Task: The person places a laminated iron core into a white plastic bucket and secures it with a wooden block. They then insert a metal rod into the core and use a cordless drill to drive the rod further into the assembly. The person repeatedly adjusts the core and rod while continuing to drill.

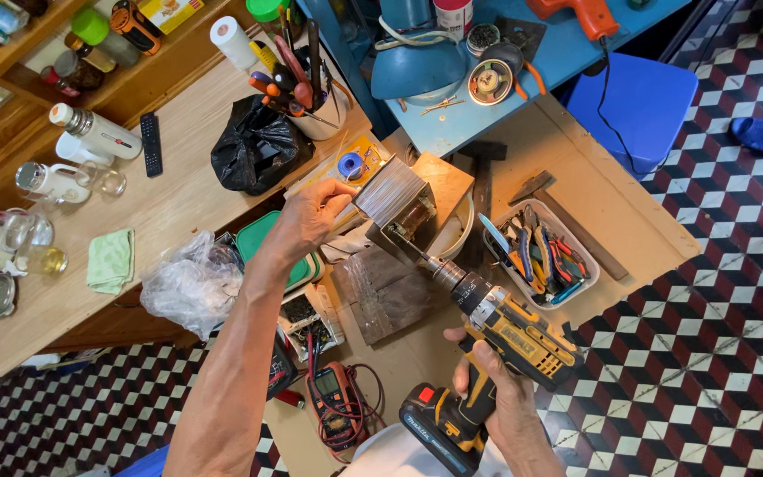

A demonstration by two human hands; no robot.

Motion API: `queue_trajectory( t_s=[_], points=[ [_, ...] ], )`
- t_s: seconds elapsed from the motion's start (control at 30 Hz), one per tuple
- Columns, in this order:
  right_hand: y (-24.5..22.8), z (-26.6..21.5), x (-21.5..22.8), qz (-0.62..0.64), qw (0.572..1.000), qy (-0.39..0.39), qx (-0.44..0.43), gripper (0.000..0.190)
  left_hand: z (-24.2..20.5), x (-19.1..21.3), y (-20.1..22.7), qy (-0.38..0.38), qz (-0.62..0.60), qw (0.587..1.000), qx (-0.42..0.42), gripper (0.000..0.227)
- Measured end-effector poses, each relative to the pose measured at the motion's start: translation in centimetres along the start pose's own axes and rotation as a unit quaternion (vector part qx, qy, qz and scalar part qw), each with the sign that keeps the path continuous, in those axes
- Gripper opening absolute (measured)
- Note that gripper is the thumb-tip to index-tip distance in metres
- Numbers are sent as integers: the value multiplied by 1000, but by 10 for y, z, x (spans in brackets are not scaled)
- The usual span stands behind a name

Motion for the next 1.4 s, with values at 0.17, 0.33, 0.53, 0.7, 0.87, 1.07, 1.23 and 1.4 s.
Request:
queue_trajectory(
  t_s=[0.17,0.33,0.53,0.7,0.87,1.07,1.23,1.4],
  points=[
    [0,-2,-4,19,1000,-9,-8,50,-5,-17,-18,54,-154,987,2,32],
    [-3,-2,-4,5,1000,-18,11,50,-8,-59,-47,53,-390,911,121,63],
    [-7,0,-6,-19,999,-28,21,51,-12,-86,-71,3,-420,883,211,116],
    [-5,1,-10,5,998,-50,27,49,-4,-91,-78,8,-447,873,194,130],
    [0,1,-8,19,998,-56,21,49,4,-103,-87,25,-449,873,189,133],
    [1,2,-6,27,998,-55,15,50,8,-109,-95,55,-448,870,198,127],
    [4,2,-4,30,998,-48,13,50,6,-108,-92,62,-456,865,200,126],
    [6,4,-3,50,997,-53,7,50,5,-108,-88,50,-463,866,184,127]
  ],
)
Point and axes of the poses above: each hand's wrist, its own z-axis towards the middle knuckle, its own x-axis out of the back of the hand, y = z × x, the point moved 5 cm from there along z, towards the middle knuckle, and after that the axes turned 3 degrees about z, right-handed, at the moved point
